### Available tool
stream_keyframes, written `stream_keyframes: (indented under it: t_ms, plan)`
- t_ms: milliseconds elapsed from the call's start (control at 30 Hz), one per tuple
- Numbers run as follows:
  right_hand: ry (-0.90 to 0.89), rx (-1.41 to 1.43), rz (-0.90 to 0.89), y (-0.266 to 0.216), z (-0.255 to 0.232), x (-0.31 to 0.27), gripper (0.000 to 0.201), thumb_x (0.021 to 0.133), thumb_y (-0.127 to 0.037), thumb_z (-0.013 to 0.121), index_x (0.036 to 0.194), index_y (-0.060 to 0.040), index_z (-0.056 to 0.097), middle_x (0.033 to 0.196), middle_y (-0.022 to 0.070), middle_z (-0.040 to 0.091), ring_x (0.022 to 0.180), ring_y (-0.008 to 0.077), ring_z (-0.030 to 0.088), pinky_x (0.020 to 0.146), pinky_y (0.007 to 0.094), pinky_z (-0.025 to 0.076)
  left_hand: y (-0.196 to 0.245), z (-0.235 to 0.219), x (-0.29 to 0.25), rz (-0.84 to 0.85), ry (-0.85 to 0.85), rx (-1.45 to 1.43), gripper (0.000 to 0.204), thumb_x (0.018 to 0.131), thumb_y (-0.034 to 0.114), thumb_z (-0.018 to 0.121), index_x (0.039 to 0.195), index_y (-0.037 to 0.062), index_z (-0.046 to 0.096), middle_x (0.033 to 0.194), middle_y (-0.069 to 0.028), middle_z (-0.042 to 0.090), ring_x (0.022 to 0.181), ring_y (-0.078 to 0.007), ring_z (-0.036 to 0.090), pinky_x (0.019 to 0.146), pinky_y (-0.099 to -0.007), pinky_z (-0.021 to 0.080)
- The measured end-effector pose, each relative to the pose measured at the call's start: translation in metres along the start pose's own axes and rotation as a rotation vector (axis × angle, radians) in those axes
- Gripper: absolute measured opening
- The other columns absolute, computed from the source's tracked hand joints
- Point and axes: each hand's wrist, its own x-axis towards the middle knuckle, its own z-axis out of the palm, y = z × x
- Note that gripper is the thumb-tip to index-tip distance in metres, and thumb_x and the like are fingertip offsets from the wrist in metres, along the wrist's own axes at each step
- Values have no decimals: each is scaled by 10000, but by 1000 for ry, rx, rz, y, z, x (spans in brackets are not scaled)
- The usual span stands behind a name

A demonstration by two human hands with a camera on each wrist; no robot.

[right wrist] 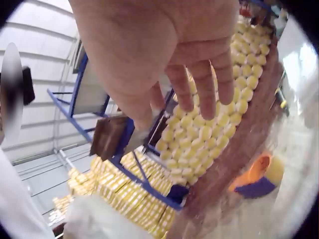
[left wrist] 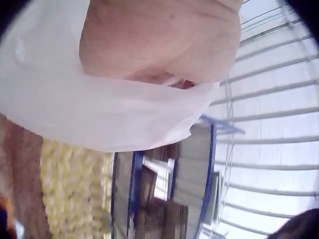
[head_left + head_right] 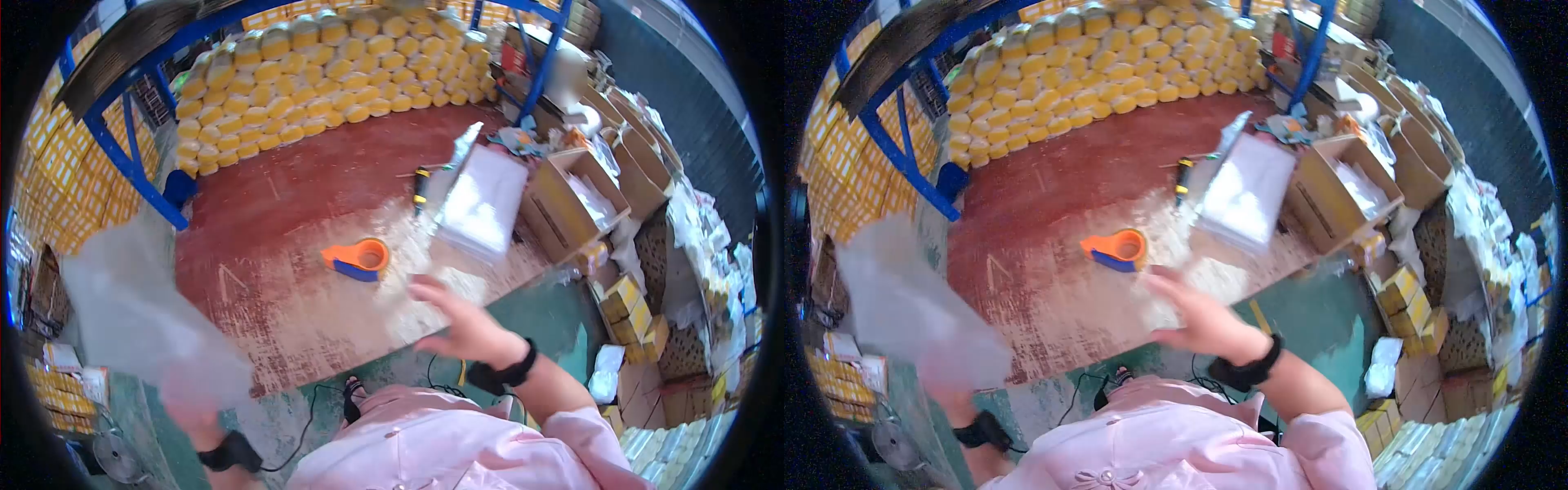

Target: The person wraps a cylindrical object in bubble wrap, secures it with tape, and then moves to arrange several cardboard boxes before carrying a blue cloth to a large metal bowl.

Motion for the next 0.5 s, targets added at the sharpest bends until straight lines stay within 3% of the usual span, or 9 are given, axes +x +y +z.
stream_keyframes:
  t_ms: [33, 100, 133, 167, 233, 267, 400, 467, 500]
  plan:
    - [-88, 27, -26, -11, 4, -6, 894, 659, -187, 758, 1379, -80, 239, 1396, 226, 246, 1224, 374, 373, 987, 402, 356, 12, 38, -17, -301, -38, -577, 327, 890, 261, 405, 1039, 19, 567, 951, -106, 609, 822, -205, 561, 736, -329, 455]
    - [-127, 119, -134, -22, 15, -25, 1042, 617, -232, 787, 1408, -90, 125, 1433, 236, 130, 1271, 401, 285, 1006, 402, 333, 70, 104, -52, -120, -415, -99, 291, 890, 261, 431, 886, 15, 585, 820, -90, 591, 739, -181, 551, 694, -293, 456]
    - [-93, 208, -211, -25, 19, -38, 1023, 615, -236, 784, 1400, -84, 147, 1432, 239, 114, 1248, 412, 308, 1001, 400, 338, 99, 125, -65, -99, -442, -101, 291, 890, 261, 431, 886, 15, 585, 820, -90, 591, 739, -181, 551, 694, -293, 456]
    - [-113, 369, -252, -21, 28, -51, 975, 624, -219, 767, 1388, -71, 180, 1407, 233, 202, 1205, 385, 372, 962, 391, 373, 132, 148, -74, -157, -552, -359, 250, 877, 230, 463, 919, 15, 584, 857, -93, 590, 761, -176, 553, 700, -289, 457]
    - [-139, 396, 6, -19, 17, -91, 819, 679, -176, 705, 1366, -108, 265, 1281, 191, 418, 1090, 347, 487, 889, 377, 423, 194, 188, -82, -298, -794, -867, 210, 850, 167, 528, 984, 14, 582, 932, -100, 590, 805, -166, 557, 711, -282, 459]
    - [-88, 403, 36, -16, 7, -114, 819, 679, -176, 705, 1366, -108, 265, 1281, 191, 418, 1090, 347, 487, 889, 377, 423, 216, 204, -84, -391, -925, -1113, 218, 836, 135, 561, 1016, 14, 581, 970, -103, 590, 827, -161, 558, 717, -278, 459]
    - [128, 238, 172, 5, -29, -213, 611, 734, -93, 596, 1306, -178, 402, 1059, 132, 581, 952, 303, 572, 808, 367, 461, 286, 250, -97, -526, -1209, -981, 332, 812, 80, 576, 1134, 10, 536, 1102, -138, 565, 984, -200, 552, 837, -299, 441]
    - [317, -11, 364, 36, -39, -273, 514, 736, -55, 553, 1232, -181, 501, 1011, 130, 610, 906, 302, 591, 779, 373, 472, 337, 261, -85, 109, -1336, -356, 379, 825, 76, 545, 1191, -2, 484, 1198, -159, 516, 1129, -249, 488, 949, -328, 376]
    - [394, -134, 497, 59, -41, -310, 474, 734, -42, 537, 1190, -169, 546, 1009, 136, 616, 897, 302, 596, 769, 379, 475, 361, 268, -77, 163, -1418, -338, 426, 824, 81, 534, 1231, -4, 443, 1244, -172, 482, 1193, -278, 435, 996, -346, 330]
